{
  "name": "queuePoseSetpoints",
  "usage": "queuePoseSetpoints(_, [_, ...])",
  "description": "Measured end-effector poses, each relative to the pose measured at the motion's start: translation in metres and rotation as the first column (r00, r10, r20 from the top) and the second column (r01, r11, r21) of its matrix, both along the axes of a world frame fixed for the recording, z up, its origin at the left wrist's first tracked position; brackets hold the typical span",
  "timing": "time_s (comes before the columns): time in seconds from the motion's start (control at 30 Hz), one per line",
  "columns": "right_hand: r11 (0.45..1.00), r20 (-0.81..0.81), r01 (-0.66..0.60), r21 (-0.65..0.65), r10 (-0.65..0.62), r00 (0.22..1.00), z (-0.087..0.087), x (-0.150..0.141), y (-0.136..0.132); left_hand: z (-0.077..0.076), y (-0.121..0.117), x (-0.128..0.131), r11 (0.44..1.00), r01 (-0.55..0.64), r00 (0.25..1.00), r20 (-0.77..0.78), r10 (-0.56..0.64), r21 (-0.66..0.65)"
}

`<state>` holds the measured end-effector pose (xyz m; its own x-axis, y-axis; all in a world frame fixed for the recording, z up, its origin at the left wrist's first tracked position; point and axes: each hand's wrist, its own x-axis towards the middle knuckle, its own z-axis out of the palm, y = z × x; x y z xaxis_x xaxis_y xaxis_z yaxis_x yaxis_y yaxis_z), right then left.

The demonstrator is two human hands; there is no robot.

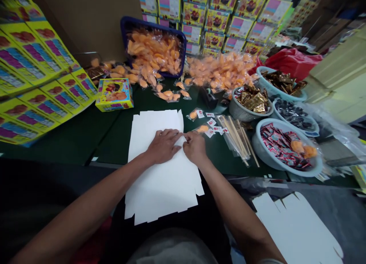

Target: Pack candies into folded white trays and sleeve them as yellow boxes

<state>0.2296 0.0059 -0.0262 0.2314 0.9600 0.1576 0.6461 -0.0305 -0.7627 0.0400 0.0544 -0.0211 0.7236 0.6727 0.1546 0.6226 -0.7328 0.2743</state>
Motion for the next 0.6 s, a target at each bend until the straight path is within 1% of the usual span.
queuePoseSetpoints(0.1, [0.995, 0.19, -0.104, 0.006, 0.101, 0.977, 0.008, -0.003, -0.004, 0.0, 0.01, 0.002, 0.999, -0.041, 0.999, 0.032, 0.042, -0.016])
queuePoseSetpoints(0.2, [0.982, 0.322, -0.185, -0.042, 0.188, 0.928, 0.018, -0.009, -0.011, -0.002, 0.02, 0.003, 0.995, -0.096, 0.994, 0.051, 0.097, -0.014])
queuePoseSetpoints(0.27, [0.973, 0.379, -0.213, -0.089, 0.231, 0.896, 0.026, -0.014, -0.015, -0.003, 0.025, 0.005, 0.993, -0.116, 0.992, 0.046, 0.115, 0.017])
queuePoseSetpoints(0.37, [0.963, 0.439, -0.213, -0.167, 0.266, 0.858, 0.038, -0.022, -0.019, -0.004, 0.026, 0.008, 0.985, -0.155, 0.988, 0.015, 0.154, 0.071])
queuePoseSetpoints(0.43, [0.952, 0.442, -0.222, -0.21, 0.295, 0.847, 0.043, -0.024, -0.019, -0.004, 0.027, 0.01, 0.982, -0.169, 0.986, 0.007, 0.169, 0.082])
queuePoseSetpoints(0.5, [0.942, 0.411, -0.245, -0.229, 0.322, 0.853, 0.043, -0.022, -0.017, -0.003, 0.028, 0.01, 0.986, -0.142, 0.99, 0.006, 0.142, 0.085])
queuePoseSetpoints(0.57, [0.937, 0.316, -0.287, -0.198, 0.339, 0.886, 0.041, -0.014, -0.014, -0.002, 0.03, 0.01, 0.993, -0.091, 0.996, -0.001, 0.092, 0.079])
queuePoseSetpoints(0.6, [0.935, 0.23, -0.315, -0.165, 0.347, 0.909, 0.039, -0.008, -0.013, -0.003, 0.032, 0.01, 0.995, -0.073, 0.997, -0.005, 0.074, 0.074])
